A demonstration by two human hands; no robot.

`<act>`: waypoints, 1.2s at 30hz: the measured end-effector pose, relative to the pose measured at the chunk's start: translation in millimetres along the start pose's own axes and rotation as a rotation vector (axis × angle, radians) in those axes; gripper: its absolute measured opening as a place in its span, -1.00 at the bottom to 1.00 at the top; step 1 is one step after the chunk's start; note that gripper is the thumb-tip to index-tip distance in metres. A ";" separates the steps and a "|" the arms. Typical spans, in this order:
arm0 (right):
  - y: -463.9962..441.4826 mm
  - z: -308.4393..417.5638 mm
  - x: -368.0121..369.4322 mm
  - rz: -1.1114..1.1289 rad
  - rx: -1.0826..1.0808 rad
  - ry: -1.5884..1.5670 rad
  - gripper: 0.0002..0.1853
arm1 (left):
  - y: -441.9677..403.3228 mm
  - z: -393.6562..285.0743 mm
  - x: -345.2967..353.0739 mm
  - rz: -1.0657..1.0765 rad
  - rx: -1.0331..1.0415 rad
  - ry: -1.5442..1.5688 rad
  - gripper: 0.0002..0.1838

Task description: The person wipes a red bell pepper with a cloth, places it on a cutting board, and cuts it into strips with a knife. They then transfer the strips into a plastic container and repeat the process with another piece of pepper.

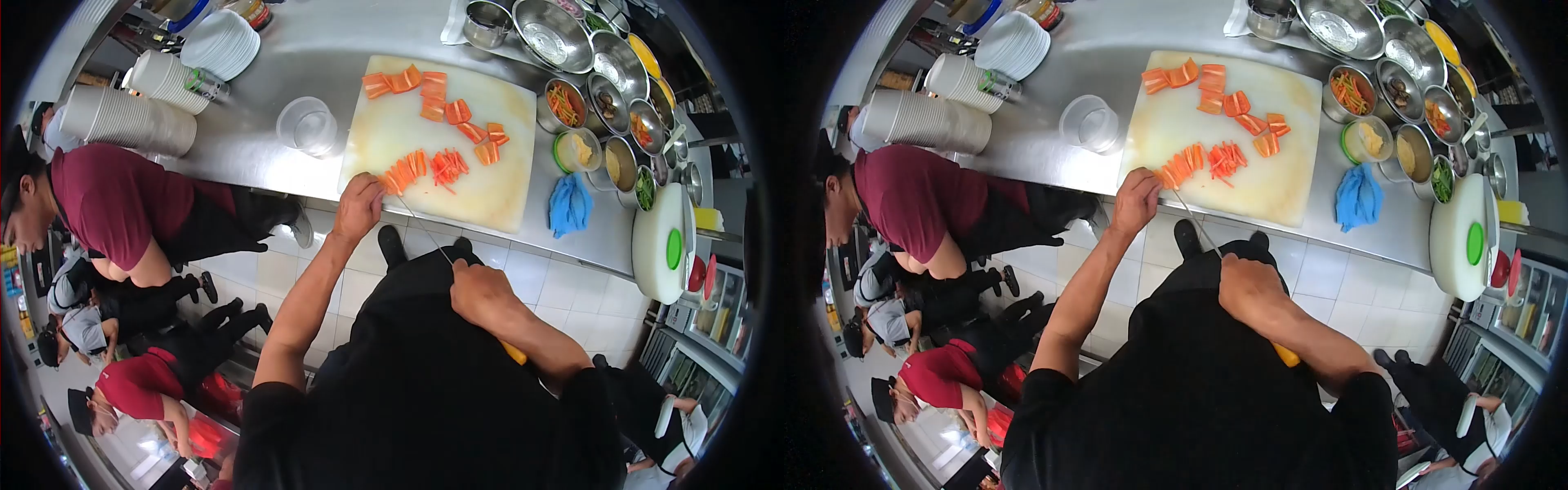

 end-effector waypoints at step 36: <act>3.8 -43.1 0.6 -0.087 -0.054 -0.076 -0.77 | 3.2 -5.6 1.5 0.003 -0.100 -0.059 -0.80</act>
Point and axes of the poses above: each hand's wrist, its own y-axis away from the middle knuckle, its own x-axis out of the palm, z = x × y, the point moved 7 cm from there along -y, towards the middle knuckle, and after that the axes turned 3 degrees about x, right-handed, at the moved point
